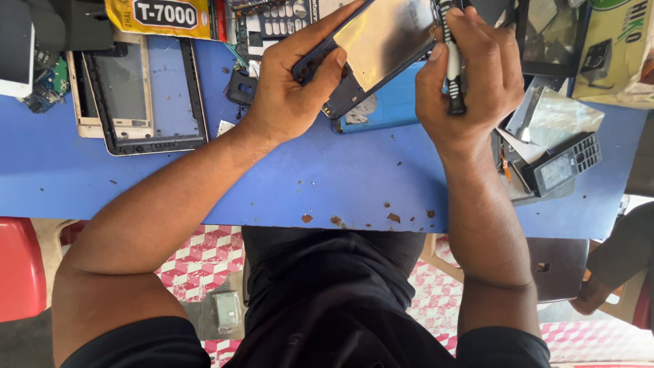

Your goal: The person uses a screwdriver to remove screws from a smartphone back cover, separates the cover from the chassis, and then handles a yellow plastic frame. The work occurs on a cluttered blue workbench with various phone parts and tools.

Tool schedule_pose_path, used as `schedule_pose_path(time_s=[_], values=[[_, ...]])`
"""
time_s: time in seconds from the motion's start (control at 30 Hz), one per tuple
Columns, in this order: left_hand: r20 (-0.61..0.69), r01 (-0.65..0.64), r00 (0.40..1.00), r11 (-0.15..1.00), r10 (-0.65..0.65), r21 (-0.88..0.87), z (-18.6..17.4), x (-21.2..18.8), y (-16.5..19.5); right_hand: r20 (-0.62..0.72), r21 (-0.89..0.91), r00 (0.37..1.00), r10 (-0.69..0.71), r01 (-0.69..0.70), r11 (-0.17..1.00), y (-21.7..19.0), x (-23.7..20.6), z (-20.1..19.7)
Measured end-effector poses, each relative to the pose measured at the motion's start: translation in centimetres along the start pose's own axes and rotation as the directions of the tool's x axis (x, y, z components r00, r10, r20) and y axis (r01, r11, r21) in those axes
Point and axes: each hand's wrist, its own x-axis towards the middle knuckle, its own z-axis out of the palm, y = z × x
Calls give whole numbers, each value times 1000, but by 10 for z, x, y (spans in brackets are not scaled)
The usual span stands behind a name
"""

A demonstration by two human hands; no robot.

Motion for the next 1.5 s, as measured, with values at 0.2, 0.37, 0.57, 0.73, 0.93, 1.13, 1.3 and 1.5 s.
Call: schedule_pose_path(time_s=[0.2,0.37,0.57,0.73,0.93,1.13,1.3,1.5], values=[[-7,-39,999,999,39,16,2,-1,0,-8,6,1000,-5,5,1000,-1,2,2],[-16,-60,998,997,61,52,3,-2,-1,-10,12,1000,-21,21,1000,-2,1,3],[-16,-54,998,998,54,10,4,-1,2,-20,28,1000,-6,7,1000,0,2,5],[-22,-32,999,999,32,19,3,0,2,-29,41,999,-33,34,999,0,1,4],[11,-77,997,997,76,24,0,1,0,13,41,1000,1,-2,999,-2,5,4],[-20,18,1000,999,-17,33,-3,8,9,95,28,989,-109,107,994,-18,7,2],[2,-140,990,990,140,17,-4,13,17,178,167,969,-170,140,976,-30,2,5],[57,4,998,999,-6,36,-6,11,5,215,348,961,-173,90,933,-30,0,9]])
